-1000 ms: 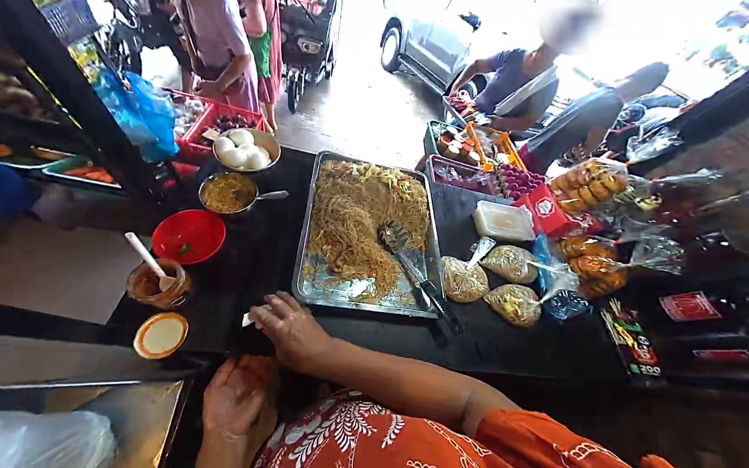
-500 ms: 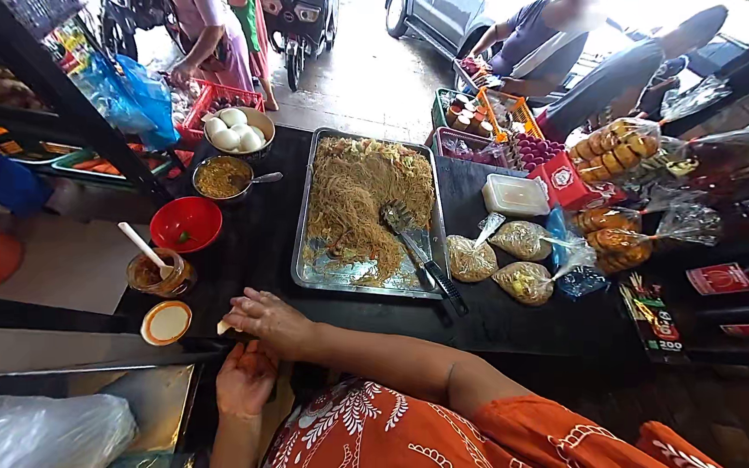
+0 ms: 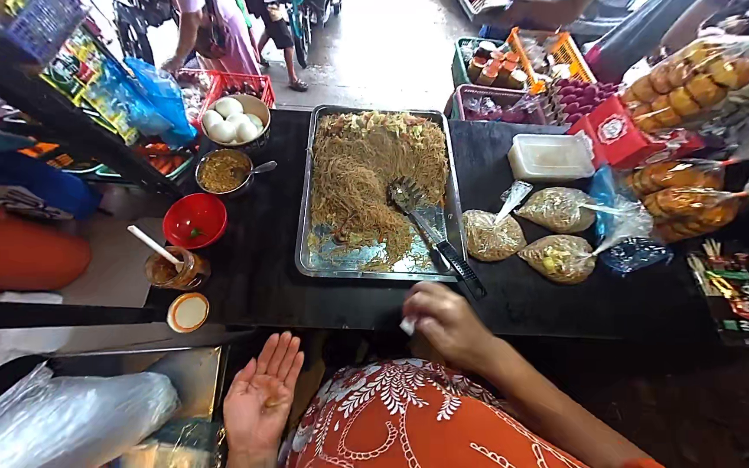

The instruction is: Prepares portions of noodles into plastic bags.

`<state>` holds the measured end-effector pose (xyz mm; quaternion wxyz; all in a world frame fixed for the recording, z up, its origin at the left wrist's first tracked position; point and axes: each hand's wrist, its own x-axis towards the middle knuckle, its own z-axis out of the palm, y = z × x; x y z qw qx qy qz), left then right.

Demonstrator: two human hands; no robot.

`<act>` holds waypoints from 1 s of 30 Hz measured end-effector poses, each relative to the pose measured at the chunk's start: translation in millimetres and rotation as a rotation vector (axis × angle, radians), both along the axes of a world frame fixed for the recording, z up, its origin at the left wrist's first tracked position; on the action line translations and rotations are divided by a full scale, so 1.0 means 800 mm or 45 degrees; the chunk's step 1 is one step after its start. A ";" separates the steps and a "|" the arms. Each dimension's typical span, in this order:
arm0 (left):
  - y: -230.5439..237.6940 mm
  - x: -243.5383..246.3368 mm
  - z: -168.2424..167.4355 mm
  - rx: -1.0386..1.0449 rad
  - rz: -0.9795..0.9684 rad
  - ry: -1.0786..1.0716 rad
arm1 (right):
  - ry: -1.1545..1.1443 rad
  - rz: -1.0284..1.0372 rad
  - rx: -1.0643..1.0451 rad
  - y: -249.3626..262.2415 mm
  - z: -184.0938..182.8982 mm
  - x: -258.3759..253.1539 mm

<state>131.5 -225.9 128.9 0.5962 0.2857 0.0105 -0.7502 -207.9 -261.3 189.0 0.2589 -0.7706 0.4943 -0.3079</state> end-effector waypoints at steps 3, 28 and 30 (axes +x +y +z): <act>-0.056 -0.052 0.057 -0.202 -0.068 -0.140 | 0.323 -0.549 -0.138 -0.001 0.006 -0.053; -0.272 -0.100 0.057 -0.324 -0.592 -2.432 | -0.349 -0.784 0.901 -0.057 -0.035 -0.123; -0.274 -0.095 0.052 -0.289 -0.585 -2.397 | -0.386 -0.769 0.894 -0.050 -0.038 -0.119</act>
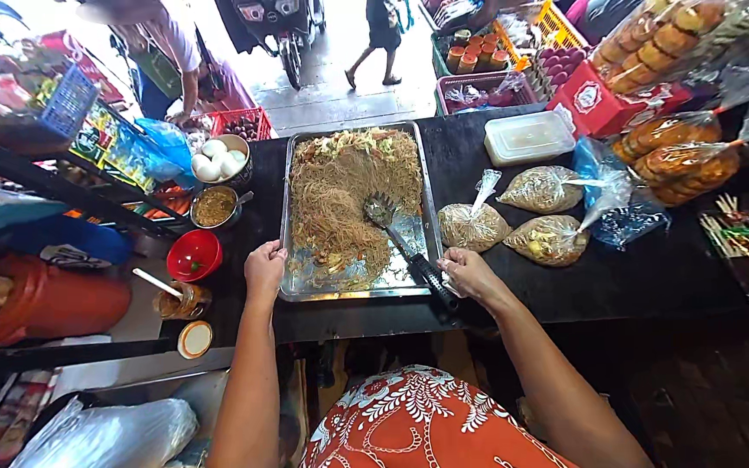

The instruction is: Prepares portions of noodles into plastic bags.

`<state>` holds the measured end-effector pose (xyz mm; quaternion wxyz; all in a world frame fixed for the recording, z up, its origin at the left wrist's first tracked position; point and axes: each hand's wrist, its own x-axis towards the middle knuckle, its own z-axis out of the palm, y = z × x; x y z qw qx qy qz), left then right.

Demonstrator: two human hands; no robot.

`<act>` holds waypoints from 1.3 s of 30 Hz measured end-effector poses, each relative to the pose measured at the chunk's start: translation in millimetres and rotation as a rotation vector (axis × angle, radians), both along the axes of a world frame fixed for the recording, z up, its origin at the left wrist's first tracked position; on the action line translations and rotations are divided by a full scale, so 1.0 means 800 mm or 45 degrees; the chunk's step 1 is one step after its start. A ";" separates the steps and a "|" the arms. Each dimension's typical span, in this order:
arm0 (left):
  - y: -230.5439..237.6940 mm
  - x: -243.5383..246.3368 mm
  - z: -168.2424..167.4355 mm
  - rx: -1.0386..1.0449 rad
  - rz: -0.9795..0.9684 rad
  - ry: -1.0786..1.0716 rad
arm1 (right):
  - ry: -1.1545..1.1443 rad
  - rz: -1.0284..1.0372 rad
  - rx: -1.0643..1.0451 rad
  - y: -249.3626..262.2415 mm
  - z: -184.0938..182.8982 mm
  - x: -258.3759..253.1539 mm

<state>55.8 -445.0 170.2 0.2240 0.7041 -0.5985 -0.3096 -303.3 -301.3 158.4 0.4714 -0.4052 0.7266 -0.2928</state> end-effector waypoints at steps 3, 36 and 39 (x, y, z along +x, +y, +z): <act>-0.006 0.000 0.000 0.004 0.021 -0.012 | -0.010 -0.039 -0.014 0.001 0.003 0.006; 0.043 -0.430 0.017 -0.153 -1.114 -0.391 | 1.106 -0.389 -0.561 0.209 -0.092 -0.222; 0.043 -0.440 0.014 -0.110 -1.009 -0.376 | 1.159 -0.425 -0.431 0.212 -0.078 -0.280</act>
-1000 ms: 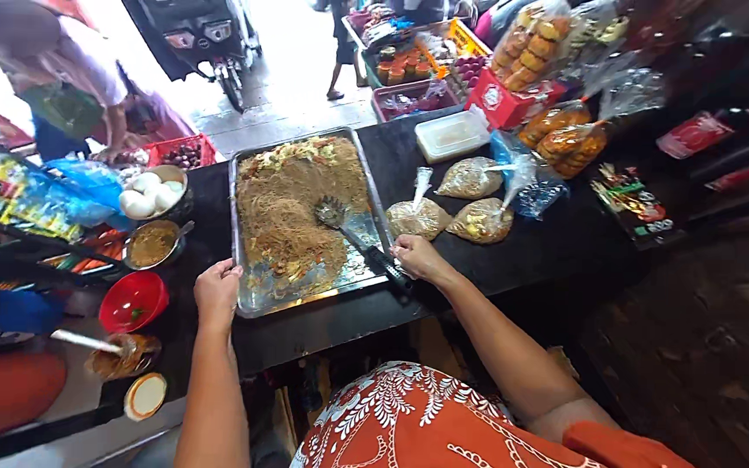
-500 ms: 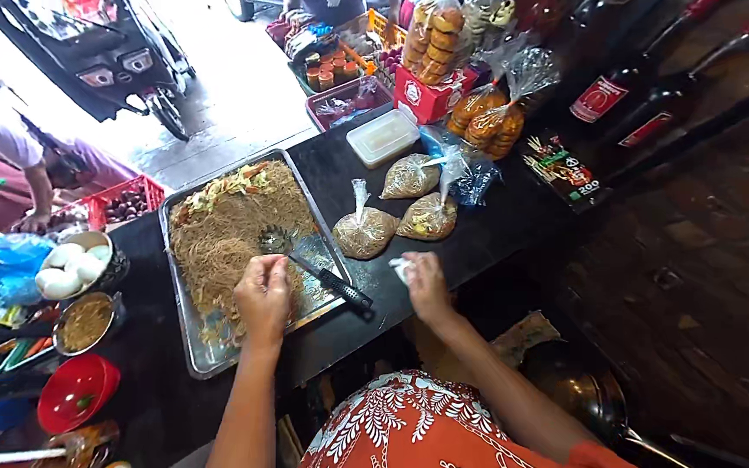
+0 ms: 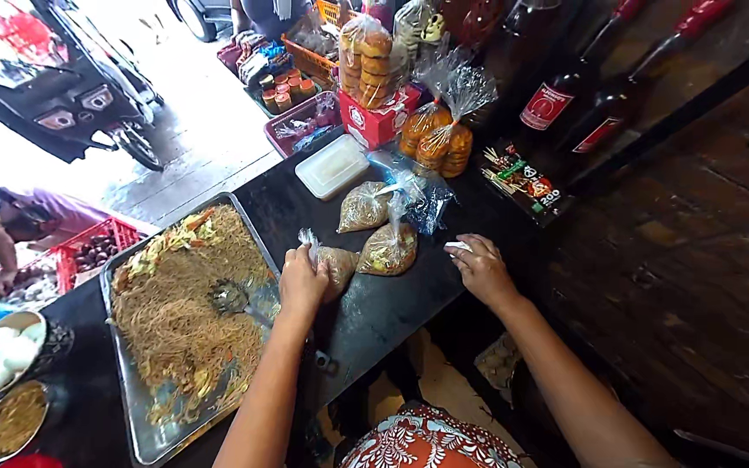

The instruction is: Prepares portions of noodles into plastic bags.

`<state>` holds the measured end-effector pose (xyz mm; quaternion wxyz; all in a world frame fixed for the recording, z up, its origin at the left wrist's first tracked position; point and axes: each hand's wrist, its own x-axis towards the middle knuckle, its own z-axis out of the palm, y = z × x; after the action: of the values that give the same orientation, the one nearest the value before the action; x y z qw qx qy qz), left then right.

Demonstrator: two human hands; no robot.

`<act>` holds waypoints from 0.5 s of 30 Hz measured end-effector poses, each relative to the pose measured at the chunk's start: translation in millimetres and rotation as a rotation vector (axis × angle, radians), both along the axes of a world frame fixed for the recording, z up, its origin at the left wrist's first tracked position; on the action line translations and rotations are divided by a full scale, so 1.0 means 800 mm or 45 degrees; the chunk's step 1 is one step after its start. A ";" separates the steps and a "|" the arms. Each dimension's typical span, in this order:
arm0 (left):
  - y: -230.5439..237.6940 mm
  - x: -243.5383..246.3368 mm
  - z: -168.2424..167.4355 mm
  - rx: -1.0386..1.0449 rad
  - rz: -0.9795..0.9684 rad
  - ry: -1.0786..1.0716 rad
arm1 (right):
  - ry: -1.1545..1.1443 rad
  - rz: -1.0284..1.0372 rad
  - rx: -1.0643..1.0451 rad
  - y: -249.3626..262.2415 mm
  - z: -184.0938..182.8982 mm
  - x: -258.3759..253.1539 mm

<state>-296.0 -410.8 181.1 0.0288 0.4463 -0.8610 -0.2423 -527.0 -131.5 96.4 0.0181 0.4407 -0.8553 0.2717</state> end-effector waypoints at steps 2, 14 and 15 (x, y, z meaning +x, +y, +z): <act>0.000 -0.003 0.005 -0.013 0.093 -0.048 | 0.034 -0.067 -0.063 -0.007 0.021 -0.014; 0.179 -0.033 0.033 0.971 -0.342 0.733 | -0.431 -0.009 -0.755 -0.050 0.072 0.008; 0.202 -0.042 0.024 1.090 -0.432 0.671 | -0.400 0.022 -0.732 -0.046 0.081 0.006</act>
<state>-330.0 -249.3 200.6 0.0199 0.1964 -0.7087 -0.6773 -522.2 -168.4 161.3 0.0074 0.3777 -0.7320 0.5670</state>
